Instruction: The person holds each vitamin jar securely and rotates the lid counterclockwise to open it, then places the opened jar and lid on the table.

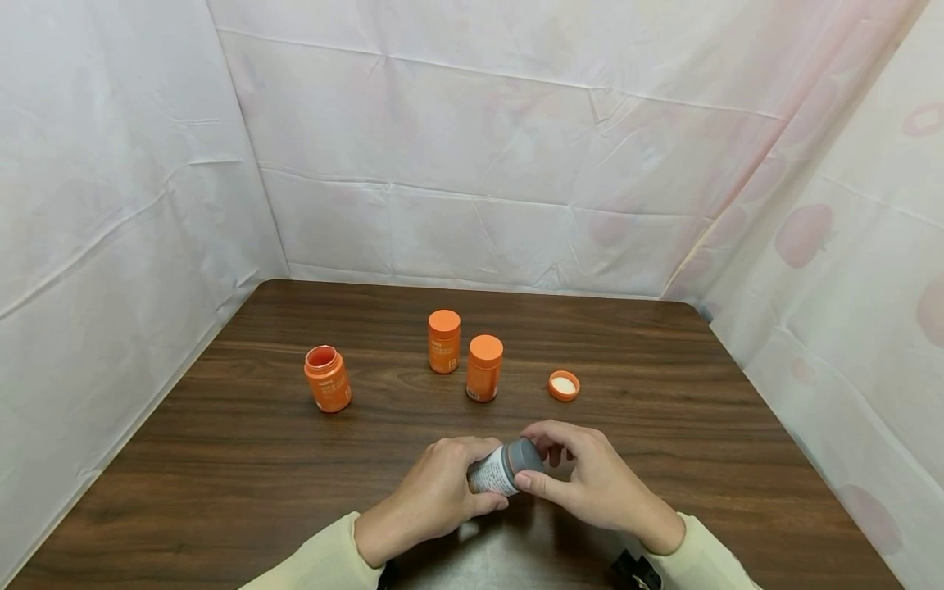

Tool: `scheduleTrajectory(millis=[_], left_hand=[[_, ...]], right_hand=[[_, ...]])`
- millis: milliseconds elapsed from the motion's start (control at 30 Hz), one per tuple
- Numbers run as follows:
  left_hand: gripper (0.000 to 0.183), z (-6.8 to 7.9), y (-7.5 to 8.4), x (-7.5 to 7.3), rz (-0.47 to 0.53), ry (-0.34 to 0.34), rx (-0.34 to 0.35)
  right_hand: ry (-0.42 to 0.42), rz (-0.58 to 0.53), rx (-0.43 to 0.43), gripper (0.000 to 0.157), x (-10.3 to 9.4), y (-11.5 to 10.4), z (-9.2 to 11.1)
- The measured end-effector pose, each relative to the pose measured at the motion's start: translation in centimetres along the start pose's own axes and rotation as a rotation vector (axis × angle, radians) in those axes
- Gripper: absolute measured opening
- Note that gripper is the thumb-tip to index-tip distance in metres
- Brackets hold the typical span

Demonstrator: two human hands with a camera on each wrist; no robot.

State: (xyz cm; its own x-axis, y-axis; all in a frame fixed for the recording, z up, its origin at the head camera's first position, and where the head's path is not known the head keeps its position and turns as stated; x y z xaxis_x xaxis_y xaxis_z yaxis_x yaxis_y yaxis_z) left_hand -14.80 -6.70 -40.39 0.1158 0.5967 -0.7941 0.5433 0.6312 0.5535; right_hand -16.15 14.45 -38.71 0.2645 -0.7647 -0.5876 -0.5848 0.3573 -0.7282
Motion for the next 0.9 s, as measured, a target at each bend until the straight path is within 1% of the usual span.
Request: scheduleTrajectory(millis=[167,300,600,800,900], left_hand=[[0.038,-0.02,0.02,-0.05,0.0,-0.001,-0.003],[0.038,-0.01,0.01,-0.07,-0.002,-0.006,-0.007],[0.037,-0.03,-0.02,-0.04,-0.005,-0.008,-0.006],[0.038,0.02,-0.05,-0.01,-0.014,-0.005,-0.006],[0.039,0.03,-0.06,-0.01,-0.018,-0.004,-0.002]], right_hand=[[-0.005,-0.017,0.012,0.027,0.01,0.01,0.01],[-0.01,-0.018,-0.008,0.028,0.01,-0.12,0.04],[-0.025,-0.013,-0.095,0.039,-0.24,-0.44,0.03],[-0.055,-0.046,-0.131,0.045,-0.37,-0.54,0.02],[-0.07,-0.059,-0.166,0.048,-0.41,-0.6,-0.05]])
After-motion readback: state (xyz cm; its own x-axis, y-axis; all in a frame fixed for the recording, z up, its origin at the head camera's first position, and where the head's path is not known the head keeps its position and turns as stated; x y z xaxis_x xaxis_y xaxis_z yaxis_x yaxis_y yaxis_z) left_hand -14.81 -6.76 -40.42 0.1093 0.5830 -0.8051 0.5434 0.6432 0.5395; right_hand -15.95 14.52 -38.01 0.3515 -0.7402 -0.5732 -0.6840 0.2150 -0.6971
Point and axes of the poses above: each hand's wrist, its own z-axis away from the middle knuckle, its own x-axis out of the palm, y = z × x, the point moved 3 cm from there along -z, towards the middle knuckle, and after that the axes turned 10 degrees about -z, right-handed, at the moved point
